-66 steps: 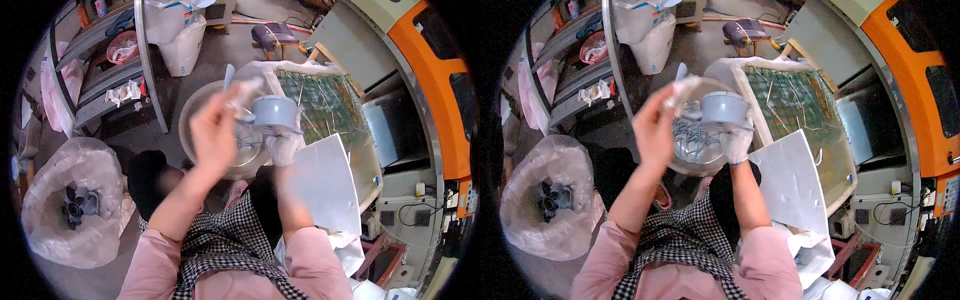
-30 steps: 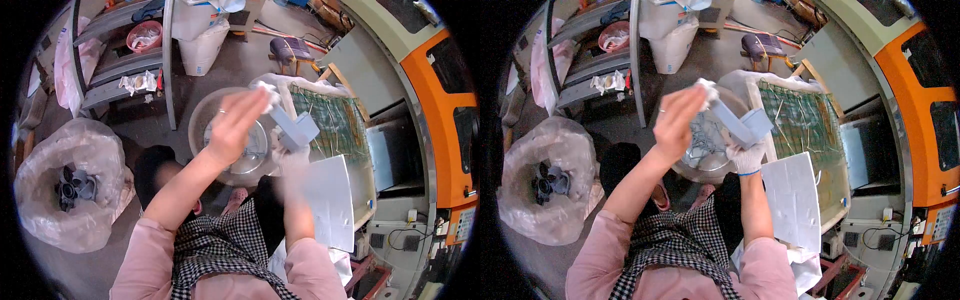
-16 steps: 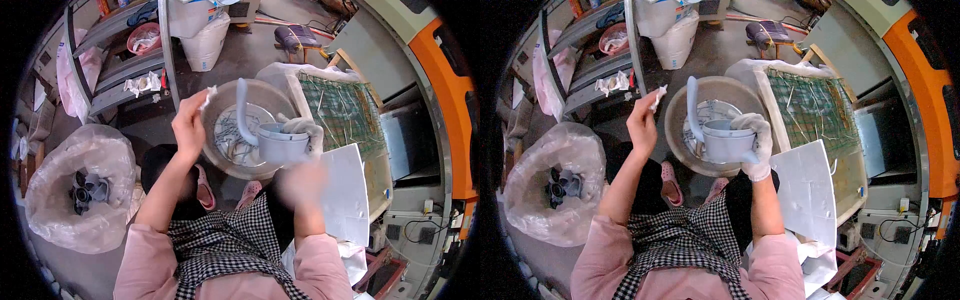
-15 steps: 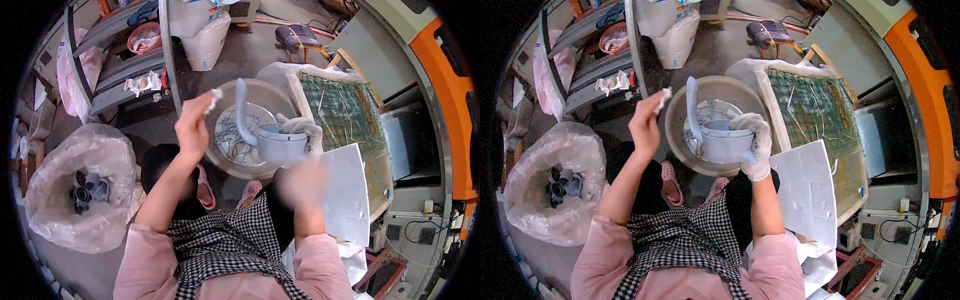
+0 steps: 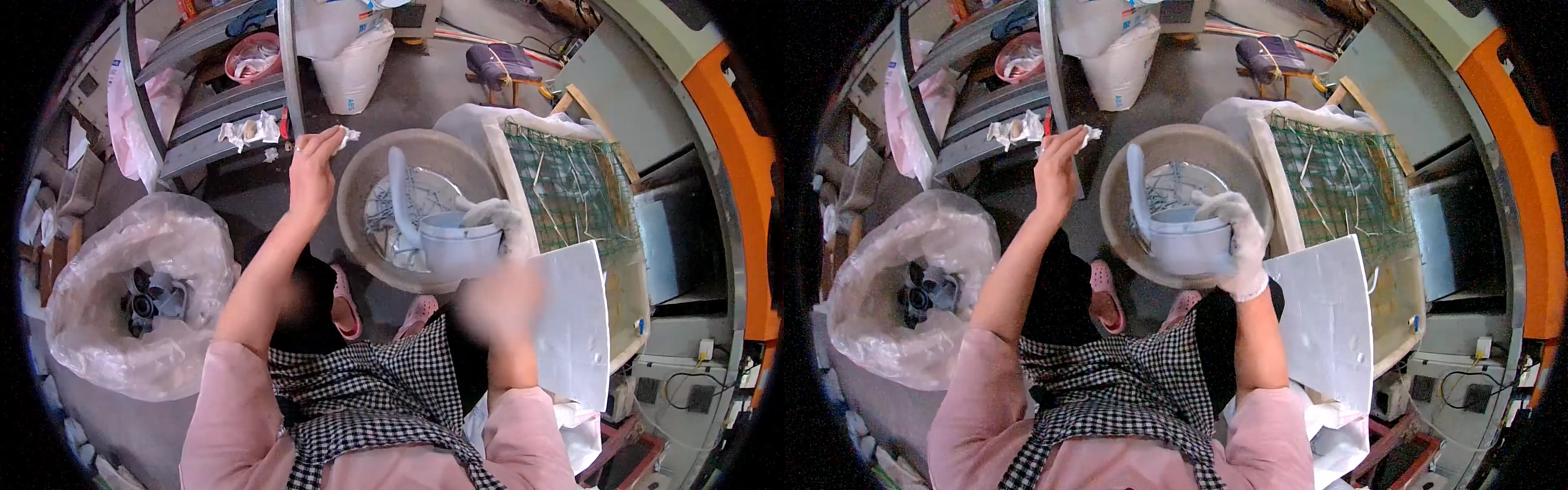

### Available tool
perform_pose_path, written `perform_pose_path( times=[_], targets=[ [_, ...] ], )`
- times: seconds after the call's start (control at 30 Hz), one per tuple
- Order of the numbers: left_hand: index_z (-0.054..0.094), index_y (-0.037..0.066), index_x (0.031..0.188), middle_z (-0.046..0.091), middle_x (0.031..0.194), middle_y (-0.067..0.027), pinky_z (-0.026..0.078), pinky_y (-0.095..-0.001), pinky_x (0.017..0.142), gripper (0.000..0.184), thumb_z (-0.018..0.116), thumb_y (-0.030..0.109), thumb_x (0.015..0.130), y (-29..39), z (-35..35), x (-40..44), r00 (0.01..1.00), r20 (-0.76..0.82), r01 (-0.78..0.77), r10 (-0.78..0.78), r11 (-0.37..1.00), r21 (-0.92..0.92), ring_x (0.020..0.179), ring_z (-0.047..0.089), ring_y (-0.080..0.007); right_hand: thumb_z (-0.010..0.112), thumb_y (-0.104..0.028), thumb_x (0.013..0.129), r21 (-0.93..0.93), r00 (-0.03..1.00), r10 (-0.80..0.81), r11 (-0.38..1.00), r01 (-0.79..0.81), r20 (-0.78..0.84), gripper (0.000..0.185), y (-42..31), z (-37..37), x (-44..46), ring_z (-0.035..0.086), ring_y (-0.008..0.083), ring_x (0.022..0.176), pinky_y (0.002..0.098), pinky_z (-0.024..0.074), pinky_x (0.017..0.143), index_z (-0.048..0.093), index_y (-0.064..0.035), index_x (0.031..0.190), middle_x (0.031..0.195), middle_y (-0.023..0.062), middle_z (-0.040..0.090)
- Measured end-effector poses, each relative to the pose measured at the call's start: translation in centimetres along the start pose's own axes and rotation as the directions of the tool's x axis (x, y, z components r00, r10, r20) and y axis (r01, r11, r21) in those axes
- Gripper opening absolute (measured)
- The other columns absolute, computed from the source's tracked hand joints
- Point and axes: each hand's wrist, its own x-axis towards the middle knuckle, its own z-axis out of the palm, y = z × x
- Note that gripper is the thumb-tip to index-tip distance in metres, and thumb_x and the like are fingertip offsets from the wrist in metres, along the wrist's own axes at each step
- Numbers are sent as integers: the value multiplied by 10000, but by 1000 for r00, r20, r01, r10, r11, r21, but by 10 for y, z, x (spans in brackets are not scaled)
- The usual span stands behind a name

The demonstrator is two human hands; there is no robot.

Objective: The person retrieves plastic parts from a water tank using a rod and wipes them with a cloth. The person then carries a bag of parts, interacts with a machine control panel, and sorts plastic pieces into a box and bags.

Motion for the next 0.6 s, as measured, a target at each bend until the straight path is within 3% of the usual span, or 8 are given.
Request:
perform_pose_path(
  times=[0.03, 0.13, 0.23, 0.27, 0.37, 0.47, 0.53, 0.6],
  targets=[
    [645, 11, 1103, 643, 1132, -142, 481, -420, 863, 372, 560, -13, 742, 14, -6, -4, 999, -52, 14, -16, 999, -43, 992, 572, -329, 699, -63, 718, -5, 1000, -3, 1000, 3, -6, 340, -3, -1, 0, 583, 262, 836, 536, 492, 920, 478, -31, 974, 900, 133, 563],
    [638, 54, 1167, 623, 1216, -135, 474, -427, 911, 417, 550, 3, 763, 43, 2, -35, 943, 113, -285, 312, 935, -210, 1041, 588, -294, 662, -59, 760, -33, 1000, -3, 999, 2, -24, 289, -3, -3, 1, 580, 254, 835, 537, 487, 928, 471, -30, 975, 900, 130, 556],
    [619, 39, 1191, 594, 1260, -138, 481, -415, 909, 439, 549, 17, 758, 38, 8, -34, 892, 220, -382, 396, 918, -103, 1055, 574, -319, 625, -54, 801, -68, 998, 7, 998, -11, -63, 239, 1, -2, 7, 578, 245, 834, 539, 482, 935, 463, -29, 975, 901, 127, 548],
    [619, 39, 1191, 594, 1260, -138, 481, -415, 909, 439, 549, 17, 758, 33, 11, -30, 893, 221, -379, 392, 920, -99, 1055, 574, -319, 613, -53, 815, -79, 997, 11, 997, -17, -80, 222, 4, 0, 8, 577, 242, 834, 539, 481, 938, 461, -29, 976, 901, 126, 546],
    [610, 48, 1213, 585, 1268, -152, 475, -397, 916, 481, 549, -32, 743, 14, 25, -16, 989, 134, -50, 63, 994, -100, 1039, 570, -355, 564, -97, 885, -63, 994, 65, 995, -71, -92, 147, 16, 4, 3, 570, 230, 842, 542, 473, 947, 452, -34, 956, 909, 117, 534],
    [621, 63, 1208, 587, 1271, -153, 470, -404, 917, 485, 546, -64, 746, 19, 20, -18, 998, -40, 44, -47, 995, -84, 1011, 587, -354, 474, -187, 967, 193, 944, 236, 962, -194, -230, 155, 23, 3, 5, 553, 215, 859, 549, 459, 963, 434, -47, 914, 904, 105, 510],
    [629, 28, 1171, 589, 1263, -140, 491, -405, 882, 475, 546, -44, 709, 37, 11, -25, 978, -56, -207, 201, 969, -135, 985, 578, -337, 444, -217, 989, 273, 933, 264, 942, -195, -245, 180, 19, 1, 8, 548, 216, 864, 551, 459, 963, 430, -57, 907, 883, 98, 498],
    [617, 21, 1185, 575, 1282, -138, 491, -407, 885, 487, 555, -24, 704, 50, 11, -36, 951, 64, -292, 303, 945, -145, 996, 575, -330, 433, -242, 999, 265, 926, 288, 938, -222, -243, 197, 10, 0, 9, 549, 220, 867, 552, 463, 959, 434, -62, 917, 871, 93, 490]
  ],
)
